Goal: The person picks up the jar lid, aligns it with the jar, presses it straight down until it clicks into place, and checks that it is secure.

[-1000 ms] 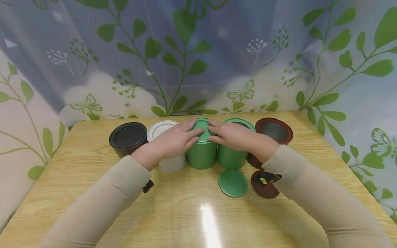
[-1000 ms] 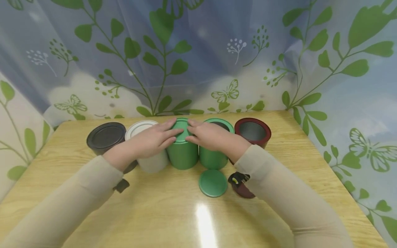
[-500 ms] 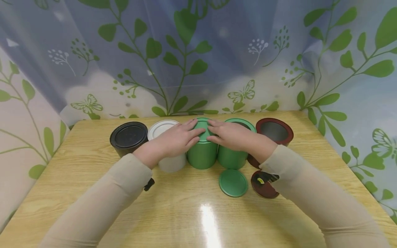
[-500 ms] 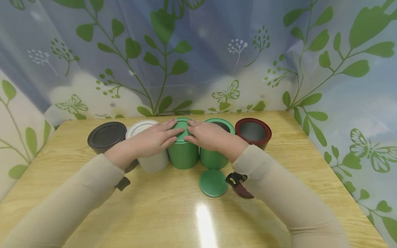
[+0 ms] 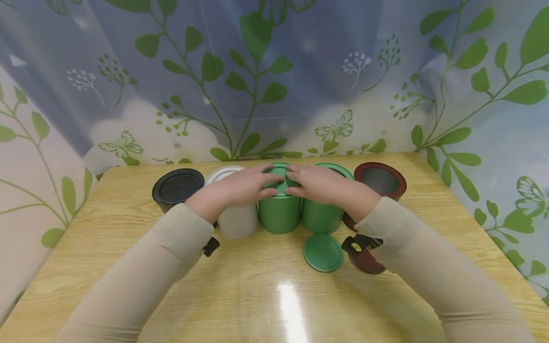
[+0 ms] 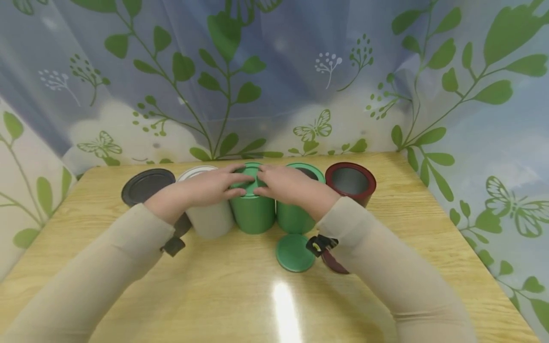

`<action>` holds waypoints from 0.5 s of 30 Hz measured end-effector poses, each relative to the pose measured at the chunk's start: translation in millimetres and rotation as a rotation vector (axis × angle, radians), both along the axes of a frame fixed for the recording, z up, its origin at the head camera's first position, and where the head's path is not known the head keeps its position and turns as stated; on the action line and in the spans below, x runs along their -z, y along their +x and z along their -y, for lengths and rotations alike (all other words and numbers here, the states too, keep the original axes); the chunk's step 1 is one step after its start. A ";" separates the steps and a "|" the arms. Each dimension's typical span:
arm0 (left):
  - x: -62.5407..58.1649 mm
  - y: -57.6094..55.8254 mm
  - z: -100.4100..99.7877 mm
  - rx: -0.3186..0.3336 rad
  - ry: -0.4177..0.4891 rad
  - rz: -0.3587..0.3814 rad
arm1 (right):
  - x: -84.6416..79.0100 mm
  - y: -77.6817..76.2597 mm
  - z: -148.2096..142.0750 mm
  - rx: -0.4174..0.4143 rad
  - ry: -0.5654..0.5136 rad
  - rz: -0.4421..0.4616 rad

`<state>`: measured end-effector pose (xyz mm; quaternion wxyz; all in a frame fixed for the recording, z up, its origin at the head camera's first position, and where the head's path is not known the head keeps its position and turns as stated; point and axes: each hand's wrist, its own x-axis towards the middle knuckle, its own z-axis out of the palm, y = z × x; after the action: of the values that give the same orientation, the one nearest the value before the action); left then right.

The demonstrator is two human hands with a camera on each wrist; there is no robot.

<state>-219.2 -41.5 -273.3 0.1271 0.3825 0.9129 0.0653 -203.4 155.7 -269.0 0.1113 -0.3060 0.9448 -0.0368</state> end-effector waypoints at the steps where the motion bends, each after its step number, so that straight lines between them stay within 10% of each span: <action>1: -0.5 -0.1 -0.4 -0.005 -0.001 0.004 | -1.1 0.4 0.6 0.005 -0.004 0.005; 7: 3.3 3.4 -2.2 -0.054 0.023 -0.018 | 1.3 2.6 2.5 0.035 0.003 -0.029; 15: 30.2 18.1 -0.4 -0.149 -0.033 -0.256 | 20.8 11.6 -3.2 0.049 0.071 -0.093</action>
<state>-201.1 -41.1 -303.5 0.0109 0.3168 0.9484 0.0103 -191.8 158.8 -289.8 0.0770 -0.2800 0.9569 0.0082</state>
